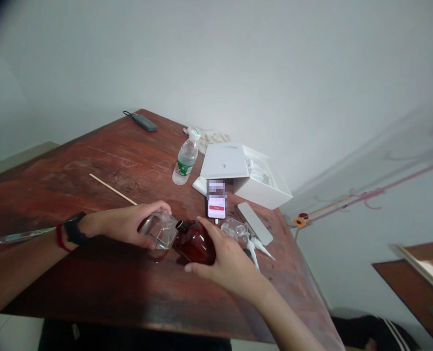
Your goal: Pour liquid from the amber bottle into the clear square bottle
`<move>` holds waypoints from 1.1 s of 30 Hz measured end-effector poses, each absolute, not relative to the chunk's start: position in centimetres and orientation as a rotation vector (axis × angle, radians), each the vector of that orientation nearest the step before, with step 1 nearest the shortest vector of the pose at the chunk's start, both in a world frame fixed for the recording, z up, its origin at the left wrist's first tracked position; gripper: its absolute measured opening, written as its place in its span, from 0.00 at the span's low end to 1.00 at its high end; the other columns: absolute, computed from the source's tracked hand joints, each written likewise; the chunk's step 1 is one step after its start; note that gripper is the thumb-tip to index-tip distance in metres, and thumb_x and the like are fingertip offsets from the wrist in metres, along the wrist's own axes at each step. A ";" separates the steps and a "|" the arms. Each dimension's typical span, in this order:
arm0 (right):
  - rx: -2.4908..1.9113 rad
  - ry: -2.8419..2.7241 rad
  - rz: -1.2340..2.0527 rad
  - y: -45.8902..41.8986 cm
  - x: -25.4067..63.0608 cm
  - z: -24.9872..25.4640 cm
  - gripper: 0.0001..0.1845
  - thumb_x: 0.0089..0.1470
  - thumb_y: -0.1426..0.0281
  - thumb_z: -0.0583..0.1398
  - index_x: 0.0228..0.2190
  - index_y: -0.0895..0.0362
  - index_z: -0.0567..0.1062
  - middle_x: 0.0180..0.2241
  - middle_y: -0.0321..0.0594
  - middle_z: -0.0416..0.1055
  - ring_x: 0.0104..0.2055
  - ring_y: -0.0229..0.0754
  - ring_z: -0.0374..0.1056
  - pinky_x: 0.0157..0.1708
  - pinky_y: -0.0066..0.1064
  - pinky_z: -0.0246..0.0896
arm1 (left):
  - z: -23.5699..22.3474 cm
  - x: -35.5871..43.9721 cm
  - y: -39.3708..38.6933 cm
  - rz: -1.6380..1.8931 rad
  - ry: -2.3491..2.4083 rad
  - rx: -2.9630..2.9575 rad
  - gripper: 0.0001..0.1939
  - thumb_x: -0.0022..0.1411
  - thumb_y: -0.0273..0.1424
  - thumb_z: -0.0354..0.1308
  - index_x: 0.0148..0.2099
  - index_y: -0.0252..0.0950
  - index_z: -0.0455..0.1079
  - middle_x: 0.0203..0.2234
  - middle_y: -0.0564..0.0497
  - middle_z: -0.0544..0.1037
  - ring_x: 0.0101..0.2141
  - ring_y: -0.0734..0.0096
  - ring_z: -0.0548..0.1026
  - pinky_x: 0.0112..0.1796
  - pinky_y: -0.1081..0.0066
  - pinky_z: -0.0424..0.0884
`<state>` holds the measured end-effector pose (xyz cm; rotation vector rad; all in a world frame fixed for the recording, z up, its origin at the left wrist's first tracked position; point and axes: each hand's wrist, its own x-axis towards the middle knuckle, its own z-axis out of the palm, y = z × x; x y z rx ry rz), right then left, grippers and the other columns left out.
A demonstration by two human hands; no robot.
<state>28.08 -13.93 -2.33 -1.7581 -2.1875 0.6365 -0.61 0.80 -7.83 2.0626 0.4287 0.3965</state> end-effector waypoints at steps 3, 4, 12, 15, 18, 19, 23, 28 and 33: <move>-1.700 -2.044 0.616 -13.9 28.1 -3.2 0.51 0.53 0.52 0.73 0.69 0.51 0.59 0.61 0.53 0.75 0.62 0.61 0.74 0.59 0.56 0.70 | -8.2 -0.7 1.1 0.419 0.475 2.011 0.36 0.56 0.43 0.75 0.60 0.41 0.62 0.45 0.50 0.81 0.41 0.59 0.81 0.40 0.68 0.73; -1.668 -1.992 0.614 -13.9 28.1 -3.6 0.50 0.53 0.53 0.73 0.69 0.51 0.59 0.61 0.53 0.75 0.62 0.61 0.73 0.60 0.55 0.70 | -8.2 -0.7 1.2 0.433 0.488 1.997 0.35 0.57 0.43 0.74 0.59 0.41 0.61 0.45 0.50 0.81 0.40 0.60 0.81 0.40 0.68 0.73; -1.520 -1.630 0.485 -12.9 28.6 -8.5 0.52 0.50 0.50 0.74 0.67 0.51 0.58 0.66 0.56 0.67 0.66 0.63 0.67 0.65 0.57 0.64 | -9.0 -0.5 2.8 0.617 0.707 1.922 0.34 0.59 0.45 0.71 0.57 0.41 0.55 0.48 0.46 0.79 0.45 0.56 0.80 0.46 0.61 0.74; -1.430 -1.632 0.497 -13.1 29.1 -9.5 0.55 0.47 0.49 0.75 0.67 0.50 0.58 0.64 0.55 0.69 0.65 0.63 0.69 0.64 0.55 0.67 | -9.6 -0.7 3.5 0.697 0.836 1.984 0.35 0.60 0.47 0.69 0.59 0.40 0.54 0.50 0.43 0.76 0.49 0.52 0.79 0.50 0.55 0.74; -1.385 -1.652 0.447 -13.6 29.3 -9.9 0.55 0.45 0.50 0.76 0.66 0.50 0.61 0.62 0.54 0.71 0.65 0.64 0.69 0.63 0.55 0.67 | -9.7 -0.9 3.7 0.732 0.899 2.028 0.34 0.63 0.47 0.67 0.60 0.40 0.54 0.55 0.40 0.74 0.55 0.49 0.77 0.56 0.51 0.71; -1.379 -1.661 0.452 -13.8 29.2 -10.0 0.54 0.45 0.50 0.76 0.66 0.51 0.61 0.62 0.54 0.71 0.65 0.64 0.69 0.63 0.55 0.68 | -9.7 -0.8 3.7 0.736 0.905 2.034 0.33 0.64 0.46 0.66 0.61 0.41 0.53 0.57 0.39 0.73 0.57 0.49 0.76 0.58 0.50 0.70; -1.389 -1.656 0.558 -14.0 28.7 -10.8 0.55 0.48 0.52 0.76 0.69 0.50 0.59 0.65 0.56 0.68 0.66 0.64 0.69 0.64 0.55 0.67 | -9.9 -0.6 3.5 0.754 0.879 2.080 0.32 0.65 0.43 0.66 0.61 0.42 0.52 0.62 0.37 0.71 0.62 0.51 0.72 0.64 0.49 0.65; -1.290 -1.610 0.580 -13.6 28.0 -11.3 0.53 0.50 0.55 0.75 0.69 0.49 0.59 0.64 0.54 0.70 0.66 0.60 0.70 0.65 0.54 0.66 | -10.3 -0.7 3.8 0.743 0.931 2.116 0.32 0.67 0.44 0.65 0.62 0.41 0.52 0.62 0.38 0.70 0.63 0.52 0.72 0.66 0.48 0.63; -1.262 -1.589 0.621 -13.5 28.0 -10.8 0.53 0.49 0.56 0.76 0.69 0.48 0.60 0.64 0.53 0.70 0.65 0.60 0.70 0.66 0.54 0.64 | -10.3 -1.2 4.2 0.686 1.127 2.184 0.33 0.65 0.45 0.66 0.63 0.41 0.56 0.61 0.38 0.71 0.64 0.45 0.70 0.65 0.44 0.64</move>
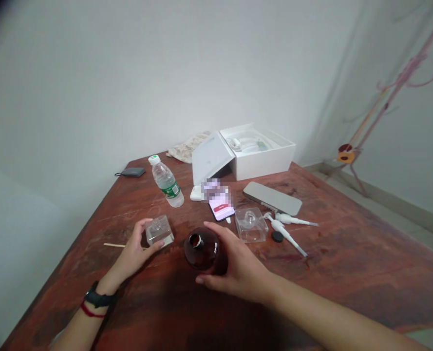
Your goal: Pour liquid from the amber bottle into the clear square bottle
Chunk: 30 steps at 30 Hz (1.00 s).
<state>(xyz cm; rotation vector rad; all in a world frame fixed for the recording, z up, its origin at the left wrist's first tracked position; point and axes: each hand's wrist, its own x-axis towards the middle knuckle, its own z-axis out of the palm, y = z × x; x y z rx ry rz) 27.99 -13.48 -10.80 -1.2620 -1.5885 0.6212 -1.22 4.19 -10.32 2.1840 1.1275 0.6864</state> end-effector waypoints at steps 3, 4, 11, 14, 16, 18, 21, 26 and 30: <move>-1.277 -1.586 0.638 -13.3 28.1 -10.6 0.55 0.48 0.56 0.76 0.70 0.49 0.60 0.65 0.53 0.69 0.66 0.60 0.69 0.67 0.55 0.63 | -10.3 -1.3 4.4 0.660 1.163 2.231 0.33 0.65 0.46 0.66 0.64 0.41 0.56 0.59 0.38 0.73 0.62 0.45 0.72 0.63 0.43 0.66; -1.283 -1.589 0.645 -13.2 28.1 -10.6 0.55 0.47 0.56 0.76 0.70 0.50 0.60 0.65 0.53 0.69 0.66 0.61 0.69 0.67 0.56 0.62 | -10.3 -1.3 4.4 0.660 1.167 2.239 0.33 0.65 0.46 0.66 0.64 0.41 0.57 0.59 0.39 0.73 0.61 0.45 0.73 0.62 0.44 0.68; -1.284 -1.580 0.678 -12.7 28.3 -10.3 0.54 0.47 0.56 0.77 0.69 0.52 0.63 0.64 0.53 0.70 0.65 0.60 0.70 0.67 0.54 0.63 | -9.8 -1.4 4.7 0.626 1.183 2.266 0.33 0.62 0.48 0.66 0.61 0.40 0.60 0.52 0.42 0.77 0.53 0.48 0.79 0.55 0.49 0.74; -1.283 -1.587 0.682 -12.6 28.3 -10.3 0.54 0.46 0.57 0.77 0.69 0.52 0.63 0.65 0.53 0.70 0.66 0.60 0.69 0.67 0.54 0.62 | -9.4 -1.4 4.6 0.607 1.163 2.262 0.32 0.63 0.47 0.65 0.62 0.41 0.58 0.52 0.43 0.77 0.53 0.49 0.79 0.55 0.50 0.74; -1.281 -1.594 0.684 -12.6 28.3 -10.3 0.54 0.46 0.57 0.77 0.69 0.53 0.63 0.65 0.54 0.69 0.66 0.60 0.68 0.68 0.55 0.61 | -9.3 -1.4 4.6 0.586 1.160 2.258 0.33 0.64 0.47 0.65 0.62 0.40 0.57 0.53 0.42 0.77 0.53 0.49 0.78 0.56 0.49 0.74; -1.281 -1.587 0.691 -12.6 28.2 -10.3 0.55 0.46 0.57 0.77 0.69 0.53 0.62 0.66 0.54 0.69 0.67 0.61 0.67 0.68 0.55 0.61 | -9.2 -1.5 4.7 0.553 1.165 2.255 0.33 0.64 0.48 0.64 0.63 0.39 0.56 0.55 0.40 0.76 0.54 0.48 0.78 0.58 0.47 0.73; -1.291 -1.552 0.702 -12.7 28.1 -10.3 0.55 0.47 0.58 0.77 0.69 0.51 0.61 0.66 0.53 0.69 0.67 0.61 0.68 0.68 0.54 0.63 | -9.4 -1.7 5.0 0.515 1.183 2.253 0.35 0.65 0.48 0.63 0.65 0.38 0.55 0.58 0.36 0.74 0.57 0.45 0.76 0.61 0.42 0.69; -1.292 -1.546 0.697 -12.7 28.1 -10.4 0.55 0.46 0.59 0.77 0.69 0.51 0.62 0.67 0.53 0.68 0.67 0.61 0.68 0.68 0.55 0.62 | -9.7 -2.3 5.3 0.628 1.116 2.363 0.46 0.61 0.47 0.69 0.72 0.39 0.52 0.69 0.33 0.64 0.69 0.39 0.65 0.68 0.37 0.59; -1.297 -1.562 0.668 -12.5 28.2 -10.5 0.55 0.46 0.58 0.77 0.69 0.53 0.62 0.68 0.55 0.66 0.70 0.62 0.64 0.70 0.56 0.58 | -8.8 -2.5 5.3 0.847 1.059 2.465 0.51 0.60 0.49 0.71 0.75 0.42 0.49 0.76 0.35 0.51 0.75 0.37 0.51 0.71 0.36 0.50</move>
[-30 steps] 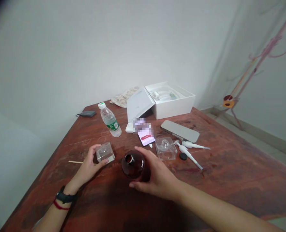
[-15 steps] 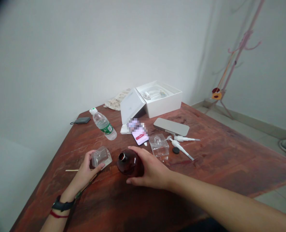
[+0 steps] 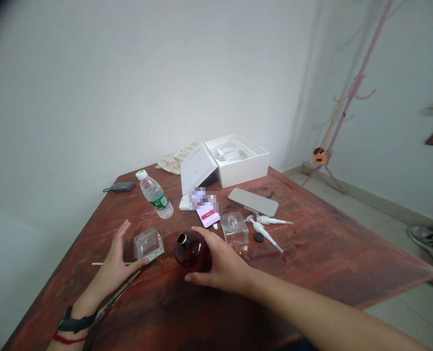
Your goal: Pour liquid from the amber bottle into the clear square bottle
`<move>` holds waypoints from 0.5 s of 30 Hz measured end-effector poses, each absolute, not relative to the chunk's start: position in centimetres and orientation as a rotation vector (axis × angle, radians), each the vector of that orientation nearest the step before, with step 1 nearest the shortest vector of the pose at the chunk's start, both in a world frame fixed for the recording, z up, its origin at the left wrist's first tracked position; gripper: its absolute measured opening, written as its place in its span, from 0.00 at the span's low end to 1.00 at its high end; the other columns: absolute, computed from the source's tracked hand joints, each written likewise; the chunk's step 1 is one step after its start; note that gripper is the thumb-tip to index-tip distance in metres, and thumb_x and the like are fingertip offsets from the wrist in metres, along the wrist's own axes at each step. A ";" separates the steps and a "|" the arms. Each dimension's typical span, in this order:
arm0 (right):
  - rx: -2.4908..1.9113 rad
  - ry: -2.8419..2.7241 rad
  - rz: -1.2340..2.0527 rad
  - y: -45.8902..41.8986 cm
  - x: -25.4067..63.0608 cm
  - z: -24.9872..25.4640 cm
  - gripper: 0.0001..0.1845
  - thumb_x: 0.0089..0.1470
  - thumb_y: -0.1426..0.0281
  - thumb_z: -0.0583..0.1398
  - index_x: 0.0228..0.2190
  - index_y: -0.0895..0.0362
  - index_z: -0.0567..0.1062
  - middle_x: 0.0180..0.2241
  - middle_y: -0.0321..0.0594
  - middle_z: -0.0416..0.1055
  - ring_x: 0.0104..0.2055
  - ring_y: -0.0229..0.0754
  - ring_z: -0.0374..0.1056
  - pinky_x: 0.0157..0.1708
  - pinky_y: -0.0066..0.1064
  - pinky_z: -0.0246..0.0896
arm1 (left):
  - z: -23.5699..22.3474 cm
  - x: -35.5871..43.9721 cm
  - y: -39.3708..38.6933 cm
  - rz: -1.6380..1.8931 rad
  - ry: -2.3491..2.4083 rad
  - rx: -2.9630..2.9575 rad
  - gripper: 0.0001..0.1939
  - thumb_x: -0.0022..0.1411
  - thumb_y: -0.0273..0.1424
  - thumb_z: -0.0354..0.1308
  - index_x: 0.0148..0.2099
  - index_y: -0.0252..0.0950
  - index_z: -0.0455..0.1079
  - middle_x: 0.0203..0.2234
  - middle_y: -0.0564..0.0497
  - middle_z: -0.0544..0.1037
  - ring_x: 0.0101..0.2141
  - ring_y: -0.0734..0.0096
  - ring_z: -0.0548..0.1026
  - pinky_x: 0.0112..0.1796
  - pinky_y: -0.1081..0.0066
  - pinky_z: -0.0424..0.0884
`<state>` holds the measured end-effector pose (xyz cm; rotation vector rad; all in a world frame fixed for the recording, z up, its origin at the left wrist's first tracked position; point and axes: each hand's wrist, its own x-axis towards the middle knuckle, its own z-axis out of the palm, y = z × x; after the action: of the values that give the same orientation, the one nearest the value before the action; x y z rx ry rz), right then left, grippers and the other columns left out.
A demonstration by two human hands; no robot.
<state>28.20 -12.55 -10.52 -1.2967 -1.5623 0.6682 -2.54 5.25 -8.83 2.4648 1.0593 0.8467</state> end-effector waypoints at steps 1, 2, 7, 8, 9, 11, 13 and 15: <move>-1.306 -1.563 0.665 -12.5 28.2 -10.5 0.56 0.45 0.57 0.77 0.69 0.53 0.61 0.68 0.56 0.66 0.70 0.62 0.64 0.70 0.57 0.58 | -8.5 -2.5 5.2 0.918 1.054 2.455 0.48 0.62 0.50 0.69 0.75 0.42 0.50 0.76 0.36 0.52 0.75 0.39 0.50 0.72 0.37 0.50; -1.317 -1.560 0.664 -12.5 28.2 -10.5 0.57 0.45 0.57 0.77 0.69 0.54 0.61 0.68 0.57 0.66 0.70 0.62 0.64 0.70 0.57 0.58 | -8.2 -2.5 5.0 1.001 1.052 2.431 0.44 0.65 0.51 0.66 0.74 0.42 0.52 0.75 0.37 0.55 0.75 0.41 0.50 0.72 0.38 0.50; -1.345 -1.542 0.691 -12.4 28.1 -10.7 0.61 0.44 0.55 0.77 0.71 0.54 0.58 0.69 0.58 0.65 0.71 0.63 0.63 0.70 0.58 0.56 | -5.2 -2.0 3.5 1.263 1.037 2.295 0.18 0.71 0.49 0.61 0.53 0.42 0.72 0.55 0.43 0.77 0.60 0.48 0.75 0.66 0.44 0.66; -1.341 -1.546 0.693 -12.4 28.1 -10.7 0.61 0.44 0.55 0.77 0.71 0.54 0.58 0.69 0.58 0.65 0.71 0.63 0.62 0.70 0.58 0.56 | -4.2 -1.9 2.9 1.236 1.025 2.299 0.15 0.71 0.47 0.62 0.49 0.42 0.74 0.50 0.45 0.80 0.54 0.51 0.79 0.62 0.47 0.72; -1.334 -1.552 0.691 -12.4 28.1 -10.8 0.60 0.44 0.55 0.77 0.71 0.54 0.58 0.69 0.58 0.64 0.71 0.63 0.62 0.71 0.58 0.55 | -3.1 -1.7 2.1 1.216 0.997 2.323 0.13 0.71 0.46 0.62 0.45 0.42 0.75 0.44 0.46 0.81 0.48 0.53 0.81 0.56 0.49 0.76; -1.319 -1.557 0.684 -12.5 28.1 -11.0 0.60 0.45 0.55 0.77 0.71 0.53 0.58 0.69 0.57 0.64 0.71 0.63 0.62 0.71 0.57 0.55 | -0.7 -1.3 0.1 1.145 0.878 2.367 0.12 0.72 0.44 0.62 0.40 0.43 0.76 0.38 0.48 0.82 0.41 0.55 0.82 0.47 0.54 0.80; -1.306 -1.553 0.679 -12.6 28.1 -11.1 0.60 0.46 0.55 0.77 0.71 0.53 0.57 0.69 0.57 0.64 0.71 0.62 0.62 0.70 0.56 0.56 | 1.4 -0.7 -2.4 1.064 0.711 2.359 0.11 0.72 0.42 0.62 0.38 0.44 0.76 0.36 0.48 0.83 0.40 0.55 0.82 0.42 0.57 0.82; -1.301 -1.548 0.680 -12.6 28.1 -11.2 0.60 0.46 0.56 0.77 0.71 0.53 0.56 0.69 0.56 0.65 0.71 0.61 0.63 0.70 0.55 0.57 | 2.7 0.0 -4.8 1.041 0.499 2.280 0.08 0.74 0.39 0.60 0.40 0.48 0.77 0.31 0.50 0.82 0.39 0.55 0.83 0.42 0.55 0.83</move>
<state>28.09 -12.59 -11.22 -1.3013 -1.5477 0.6801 -0.03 -4.81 2.67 2.2796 0.4993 1.0410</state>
